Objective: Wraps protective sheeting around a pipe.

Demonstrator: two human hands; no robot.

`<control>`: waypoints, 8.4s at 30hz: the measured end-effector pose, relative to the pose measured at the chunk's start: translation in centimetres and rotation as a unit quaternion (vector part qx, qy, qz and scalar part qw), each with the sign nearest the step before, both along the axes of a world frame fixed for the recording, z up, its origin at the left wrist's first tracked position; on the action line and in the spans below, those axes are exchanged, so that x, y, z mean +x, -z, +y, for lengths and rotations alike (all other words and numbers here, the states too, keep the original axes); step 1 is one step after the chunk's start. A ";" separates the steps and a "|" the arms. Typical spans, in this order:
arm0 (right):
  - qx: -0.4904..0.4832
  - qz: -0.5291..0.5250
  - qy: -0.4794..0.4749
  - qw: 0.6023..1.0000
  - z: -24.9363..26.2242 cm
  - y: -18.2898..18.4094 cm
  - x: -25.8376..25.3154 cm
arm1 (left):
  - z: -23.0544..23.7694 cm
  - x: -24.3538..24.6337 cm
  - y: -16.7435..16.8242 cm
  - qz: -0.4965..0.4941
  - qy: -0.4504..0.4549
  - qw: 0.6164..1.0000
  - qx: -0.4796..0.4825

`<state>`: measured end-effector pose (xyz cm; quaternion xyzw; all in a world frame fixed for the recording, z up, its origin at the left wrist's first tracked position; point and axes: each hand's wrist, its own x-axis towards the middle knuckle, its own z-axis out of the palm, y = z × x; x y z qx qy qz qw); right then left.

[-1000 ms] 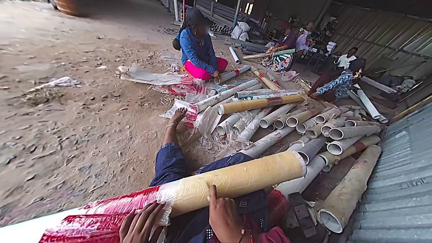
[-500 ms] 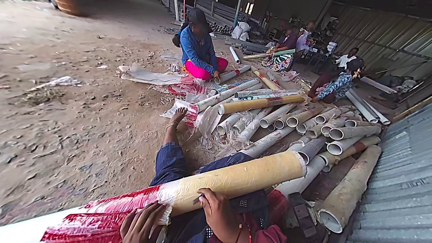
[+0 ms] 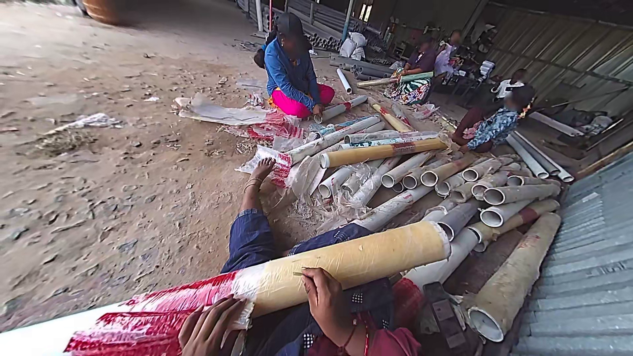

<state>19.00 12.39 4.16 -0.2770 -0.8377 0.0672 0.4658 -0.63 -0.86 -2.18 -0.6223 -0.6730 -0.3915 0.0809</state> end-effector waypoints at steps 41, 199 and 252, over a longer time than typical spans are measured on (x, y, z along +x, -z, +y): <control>-0.131 -0.109 -0.164 0.972 -2.4 2.6 -2.3 | 0.8 -0.5 0.9 -0.017 -0.008 0.997 0.069; -0.226 -0.327 -0.054 0.916 5.6 -2.1 -11.9 | 7.2 -2.4 -5.2 0.066 0.013 0.956 -0.286; -0.154 -0.158 -0.119 0.968 3.8 0.2 -10.2 | 5.5 -2.4 -2.2 0.033 -0.005 0.990 -0.135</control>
